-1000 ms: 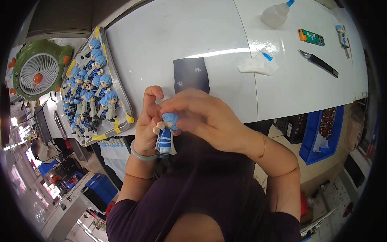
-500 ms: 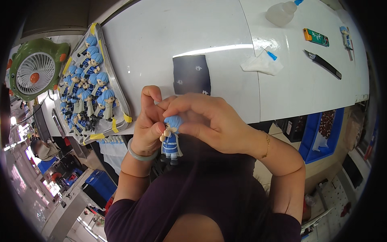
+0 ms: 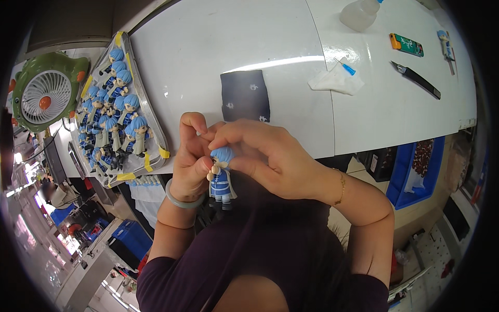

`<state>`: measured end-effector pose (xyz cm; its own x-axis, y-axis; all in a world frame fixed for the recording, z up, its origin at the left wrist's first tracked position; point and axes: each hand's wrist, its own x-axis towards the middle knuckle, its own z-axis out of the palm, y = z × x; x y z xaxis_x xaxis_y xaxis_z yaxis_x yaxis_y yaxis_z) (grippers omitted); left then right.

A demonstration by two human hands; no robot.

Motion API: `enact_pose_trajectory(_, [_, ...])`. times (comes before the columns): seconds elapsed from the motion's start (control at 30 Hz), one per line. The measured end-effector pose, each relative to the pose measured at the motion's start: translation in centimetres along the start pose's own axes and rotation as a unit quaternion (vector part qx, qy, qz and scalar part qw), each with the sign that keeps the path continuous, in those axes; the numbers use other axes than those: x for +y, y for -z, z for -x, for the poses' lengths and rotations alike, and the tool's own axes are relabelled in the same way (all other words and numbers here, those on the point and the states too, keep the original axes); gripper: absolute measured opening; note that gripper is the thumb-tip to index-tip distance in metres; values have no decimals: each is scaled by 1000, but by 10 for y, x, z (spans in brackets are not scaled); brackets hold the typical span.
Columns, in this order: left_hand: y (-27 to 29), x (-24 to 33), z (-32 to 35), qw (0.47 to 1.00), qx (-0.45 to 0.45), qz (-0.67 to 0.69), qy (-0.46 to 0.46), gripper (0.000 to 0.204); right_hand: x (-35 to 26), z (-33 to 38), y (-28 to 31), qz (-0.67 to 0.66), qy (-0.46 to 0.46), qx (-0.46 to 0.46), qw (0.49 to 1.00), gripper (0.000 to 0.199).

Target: The person assembles plastic anime figurines by applying glue from a bottle to connect their parts by hand.

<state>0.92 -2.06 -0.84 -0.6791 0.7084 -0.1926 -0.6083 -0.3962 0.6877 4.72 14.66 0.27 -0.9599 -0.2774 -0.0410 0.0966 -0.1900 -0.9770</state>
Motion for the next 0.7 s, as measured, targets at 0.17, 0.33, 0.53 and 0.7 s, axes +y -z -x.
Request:
enact_pose_trajectory(0.17, [-6, 0, 0, 998, 1, -58, -28, 44, 4, -1, 5, 73, 59, -16, 995, 26])
enact_pose_trajectory(0.33, [-5, 1, 5, 988, -8, -155, -22, 46, 6, 13, -1, 117, 110, 99, 982, 35])
enact_pose_trajectory(0.53, [4, -6, 7, 979, -3, -187, -86, 48, -31, 9, 74, 310, 205, 478, 796, 52])
enact_pose_trajectory(0.7, [4, -13, 9, 960, -14, -232, -156, 44, -25, -7, 143, 463, 96, 410, 780, 46])
